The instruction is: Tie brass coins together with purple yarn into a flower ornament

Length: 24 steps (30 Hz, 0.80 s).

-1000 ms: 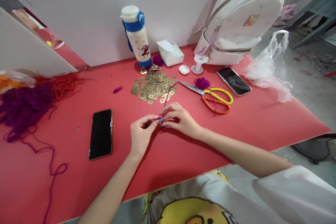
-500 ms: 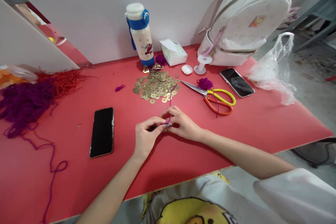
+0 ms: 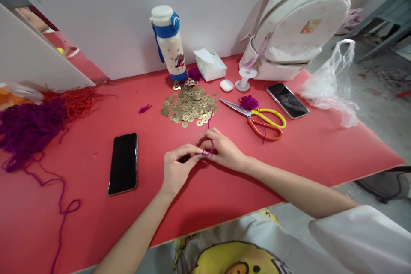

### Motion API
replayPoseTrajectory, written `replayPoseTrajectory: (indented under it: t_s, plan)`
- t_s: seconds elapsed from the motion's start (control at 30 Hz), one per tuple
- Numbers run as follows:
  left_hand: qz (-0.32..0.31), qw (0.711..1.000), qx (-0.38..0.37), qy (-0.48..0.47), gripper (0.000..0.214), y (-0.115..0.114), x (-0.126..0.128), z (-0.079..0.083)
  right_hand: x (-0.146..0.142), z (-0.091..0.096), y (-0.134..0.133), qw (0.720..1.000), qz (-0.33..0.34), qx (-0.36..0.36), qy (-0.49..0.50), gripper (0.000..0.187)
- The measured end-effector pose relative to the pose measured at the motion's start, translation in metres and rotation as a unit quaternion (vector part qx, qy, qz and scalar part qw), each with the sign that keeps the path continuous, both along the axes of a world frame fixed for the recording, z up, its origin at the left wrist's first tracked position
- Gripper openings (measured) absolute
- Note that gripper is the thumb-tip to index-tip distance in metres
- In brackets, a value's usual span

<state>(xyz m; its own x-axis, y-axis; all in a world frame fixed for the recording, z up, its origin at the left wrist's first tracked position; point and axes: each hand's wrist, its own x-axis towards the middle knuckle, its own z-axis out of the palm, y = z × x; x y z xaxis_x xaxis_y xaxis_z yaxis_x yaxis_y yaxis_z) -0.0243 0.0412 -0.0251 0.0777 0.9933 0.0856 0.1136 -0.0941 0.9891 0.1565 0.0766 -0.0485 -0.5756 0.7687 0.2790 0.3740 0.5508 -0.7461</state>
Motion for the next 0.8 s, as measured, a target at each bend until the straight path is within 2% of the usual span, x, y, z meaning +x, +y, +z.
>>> replayPoseTrajectory:
  t_s: [0.17, 0.3, 0.43, 0.5, 0.63, 0.73, 0.8]
  plan:
    - [0.051, 0.997, -0.040, 0.033, 0.012, 0.006, -0.002, -0.006, 0.006, 0.009, 0.005, 0.996, -0.009, -0.036, 0.080, 0.023]
    - [0.043, 0.997, -0.048, 0.036, 0.019, 0.005, 0.001, -0.004, 0.011, 0.019, 0.007, 0.981, 0.001, -0.129, 0.144, 0.022]
    - [0.032, 0.997, -0.040, 0.064, 0.017, 0.004, 0.002, -0.003, 0.013, 0.021, 0.008, 0.936, -0.043, -0.268, 0.226, 0.045]
    - [0.033, 0.996, -0.032, 0.077, 0.016, 0.004, 0.002, -0.004, 0.013, 0.019, 0.009, 0.907, -0.044, -0.310, 0.281, 0.047]
    - [0.040, 0.994, -0.031, 0.092, 0.014, 0.006, 0.001, -0.006, 0.013, 0.016, 0.011, 0.883, -0.047, -0.302, 0.357, 0.043]
    - [0.036, 0.993, -0.026, 0.106, 0.014, 0.005, 0.000, -0.007, 0.013, 0.017, 0.011, 0.882, -0.059, -0.292, 0.367, 0.043]
    - [0.031, 0.993, -0.018, 0.116, 0.012, 0.004, -0.001, -0.007, 0.014, 0.019, 0.011, 0.893, -0.076, -0.278, 0.346, 0.042]
